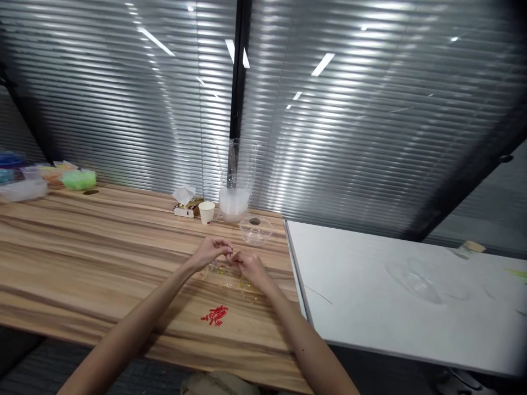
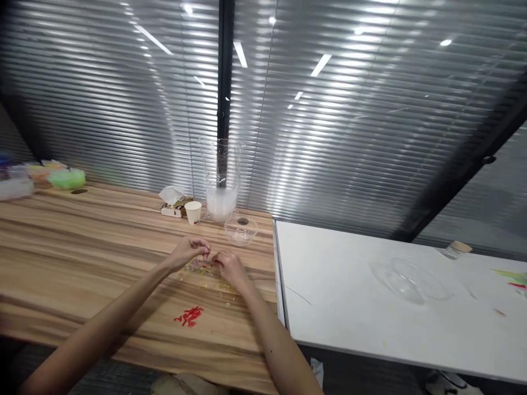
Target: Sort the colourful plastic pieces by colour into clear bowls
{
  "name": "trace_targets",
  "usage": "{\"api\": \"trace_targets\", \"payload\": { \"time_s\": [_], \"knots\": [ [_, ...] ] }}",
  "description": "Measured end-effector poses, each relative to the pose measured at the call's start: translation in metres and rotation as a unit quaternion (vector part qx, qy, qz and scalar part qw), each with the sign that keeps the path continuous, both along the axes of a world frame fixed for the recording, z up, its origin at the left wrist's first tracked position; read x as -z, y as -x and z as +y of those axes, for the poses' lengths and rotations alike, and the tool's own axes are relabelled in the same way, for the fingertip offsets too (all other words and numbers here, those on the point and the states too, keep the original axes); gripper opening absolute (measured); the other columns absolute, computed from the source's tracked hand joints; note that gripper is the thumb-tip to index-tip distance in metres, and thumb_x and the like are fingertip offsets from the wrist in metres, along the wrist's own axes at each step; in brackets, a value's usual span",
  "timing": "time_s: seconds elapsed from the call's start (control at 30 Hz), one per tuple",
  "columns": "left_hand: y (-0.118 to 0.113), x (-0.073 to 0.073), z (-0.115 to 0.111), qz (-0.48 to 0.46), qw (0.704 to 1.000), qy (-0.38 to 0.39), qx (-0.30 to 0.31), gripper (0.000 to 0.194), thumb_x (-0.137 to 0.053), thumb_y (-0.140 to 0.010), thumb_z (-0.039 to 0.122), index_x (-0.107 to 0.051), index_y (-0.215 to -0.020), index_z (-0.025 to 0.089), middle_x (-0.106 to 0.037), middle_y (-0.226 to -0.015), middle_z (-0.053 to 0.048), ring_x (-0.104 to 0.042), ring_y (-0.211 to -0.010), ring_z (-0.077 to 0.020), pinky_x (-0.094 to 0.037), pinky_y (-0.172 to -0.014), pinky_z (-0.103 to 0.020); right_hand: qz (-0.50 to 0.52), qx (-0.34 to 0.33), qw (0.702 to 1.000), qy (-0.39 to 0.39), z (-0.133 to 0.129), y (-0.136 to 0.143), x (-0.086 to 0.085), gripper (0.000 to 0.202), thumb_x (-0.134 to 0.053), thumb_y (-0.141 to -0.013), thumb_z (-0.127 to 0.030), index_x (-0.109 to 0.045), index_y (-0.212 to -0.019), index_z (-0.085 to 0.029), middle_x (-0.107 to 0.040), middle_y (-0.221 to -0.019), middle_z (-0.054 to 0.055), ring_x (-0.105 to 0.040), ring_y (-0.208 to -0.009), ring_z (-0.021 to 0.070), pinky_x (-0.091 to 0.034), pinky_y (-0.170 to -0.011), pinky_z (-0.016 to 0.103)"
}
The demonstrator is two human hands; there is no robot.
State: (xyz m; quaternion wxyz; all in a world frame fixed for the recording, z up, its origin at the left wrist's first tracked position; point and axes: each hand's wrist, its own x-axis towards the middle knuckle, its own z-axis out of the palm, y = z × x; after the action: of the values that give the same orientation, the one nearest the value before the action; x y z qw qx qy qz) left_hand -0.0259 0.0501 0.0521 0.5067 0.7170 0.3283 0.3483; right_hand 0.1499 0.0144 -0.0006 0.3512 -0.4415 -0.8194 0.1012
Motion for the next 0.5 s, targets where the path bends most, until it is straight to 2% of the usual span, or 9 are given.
{"api": "trace_targets", "payload": {
  "time_s": [0.1, 0.17, 0.3, 0.4, 0.5],
  "knots": [
    [0.006, -0.002, -0.018, -0.006, 1.0, 0.005, 0.011, 0.023, -0.065, -0.068, 0.037, -0.064, -0.069, 0.014, -0.063, -0.059, -0.002, -0.058, -0.058, -0.0146, -0.046, -0.06, -0.025, -0.031, -0.006, 0.999, -0.001, -0.001, 0.002, 0.0, 0.017, -0.057, -0.085, -0.003, -0.069, -0.086, -0.016, -0.069, -0.086, 0.005, -0.062, -0.081, 0.0151, -0.044, -0.075, 0.022],
    [0.019, 0.003, -0.034, 0.004, 1.0, 0.008, 0.012, 0.022, -0.065, -0.069, 0.036, -0.065, -0.068, 0.015, -0.063, -0.058, -0.001, -0.058, -0.058, -0.0147, -0.046, -0.061, -0.025, -0.043, -0.008, 0.999, -0.004, -0.002, 0.002, -0.001, 0.018, -0.055, -0.086, -0.004, -0.068, -0.084, -0.016, -0.068, -0.085, 0.004, -0.061, -0.082, 0.0151, -0.044, -0.076, 0.022],
    [0.056, 0.026, -0.072, 0.069, 0.997, -0.003, -0.039, 0.025, -0.06, -0.071, 0.04, -0.064, -0.064, 0.016, -0.063, -0.059, -0.001, -0.057, -0.056, -0.015, -0.044, -0.057, -0.023, -0.023, -0.016, 1.0, -0.005, -0.006, 0.0, -0.003, 0.017, -0.053, -0.087, -0.008, -0.067, -0.084, -0.016, -0.068, -0.086, 0.005, -0.061, -0.082, 0.0155, -0.044, -0.077, 0.024],
    [0.078, 0.047, -0.095, 0.118, 0.988, -0.014, -0.099, 0.029, -0.057, -0.073, 0.045, -0.068, -0.067, 0.018, -0.066, -0.063, -0.002, -0.058, -0.062, -0.0169, -0.044, -0.06, -0.023, 0.012, -0.013, 1.0, -0.005, -0.011, 0.002, -0.006, 0.017, -0.052, -0.09, -0.013, -0.067, -0.084, -0.017, -0.068, -0.086, 0.005, -0.062, -0.081, 0.0157, -0.045, -0.077, 0.025],
    [0.086, 0.063, -0.106, 0.084, 0.982, 0.013, -0.168, 0.035, -0.06, -0.069, 0.051, -0.068, -0.071, 0.018, -0.07, -0.072, -0.005, -0.062, -0.072, -0.0215, -0.048, -0.066, -0.027, 0.048, 0.002, 0.999, -0.021, -0.026, 0.006, -0.01, 0.016, -0.053, -0.091, -0.017, -0.068, -0.085, -0.018, -0.069, -0.085, 0.005, -0.063, -0.082, 0.0165, -0.046, -0.077, 0.026]
  ]
}}
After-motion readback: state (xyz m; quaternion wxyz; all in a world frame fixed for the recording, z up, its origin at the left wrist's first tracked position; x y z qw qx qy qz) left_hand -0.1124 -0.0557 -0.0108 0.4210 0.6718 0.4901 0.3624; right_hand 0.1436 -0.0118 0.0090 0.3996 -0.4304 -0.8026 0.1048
